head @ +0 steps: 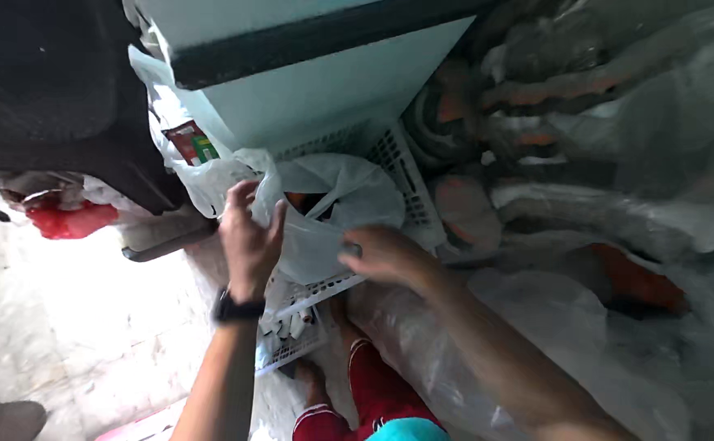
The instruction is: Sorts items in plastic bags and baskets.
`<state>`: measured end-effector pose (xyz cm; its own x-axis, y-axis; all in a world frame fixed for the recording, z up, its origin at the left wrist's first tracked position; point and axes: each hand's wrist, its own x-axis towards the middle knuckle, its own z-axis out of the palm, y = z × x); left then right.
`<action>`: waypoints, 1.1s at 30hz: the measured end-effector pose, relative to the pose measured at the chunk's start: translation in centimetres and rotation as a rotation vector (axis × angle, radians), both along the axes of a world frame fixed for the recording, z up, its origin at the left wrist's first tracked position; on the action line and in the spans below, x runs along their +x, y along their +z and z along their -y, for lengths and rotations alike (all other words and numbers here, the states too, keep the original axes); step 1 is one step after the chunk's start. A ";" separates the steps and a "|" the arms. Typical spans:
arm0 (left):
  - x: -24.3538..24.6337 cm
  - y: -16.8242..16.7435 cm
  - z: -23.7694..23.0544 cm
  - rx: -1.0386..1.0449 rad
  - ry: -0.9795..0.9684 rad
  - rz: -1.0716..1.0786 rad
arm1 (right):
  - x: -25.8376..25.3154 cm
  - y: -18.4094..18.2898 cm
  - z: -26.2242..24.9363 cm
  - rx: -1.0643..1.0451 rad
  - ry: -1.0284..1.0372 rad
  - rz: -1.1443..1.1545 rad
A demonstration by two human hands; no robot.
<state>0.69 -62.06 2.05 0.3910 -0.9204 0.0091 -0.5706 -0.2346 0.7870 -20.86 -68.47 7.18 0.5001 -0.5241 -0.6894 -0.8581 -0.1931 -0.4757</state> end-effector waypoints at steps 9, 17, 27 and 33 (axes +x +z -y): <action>0.6 4.4 -5.1 0.046 0.065 -0.177 | -1.2 -4.1 7.4 -0.203 0.166 0.022; -1.7 9.4 -12.7 -0.074 -0.189 -0.497 | -9.9 1.8 10.2 -0.553 -0.215 0.617; -2.7 12.7 -12.8 0.404 -0.757 -0.308 | -10.1 0.8 13.5 -0.254 -0.272 0.921; -2.3 13.3 -13.7 0.481 -0.694 -0.211 | -11.0 2.1 13.2 0.165 -0.145 0.900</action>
<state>-1.64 -48.36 15.32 -0.3102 -0.8366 -0.4516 -0.5611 -0.2224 0.7973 -31.81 -81.66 9.24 0.8204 -0.5532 -0.1446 -0.1624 0.0172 -0.9866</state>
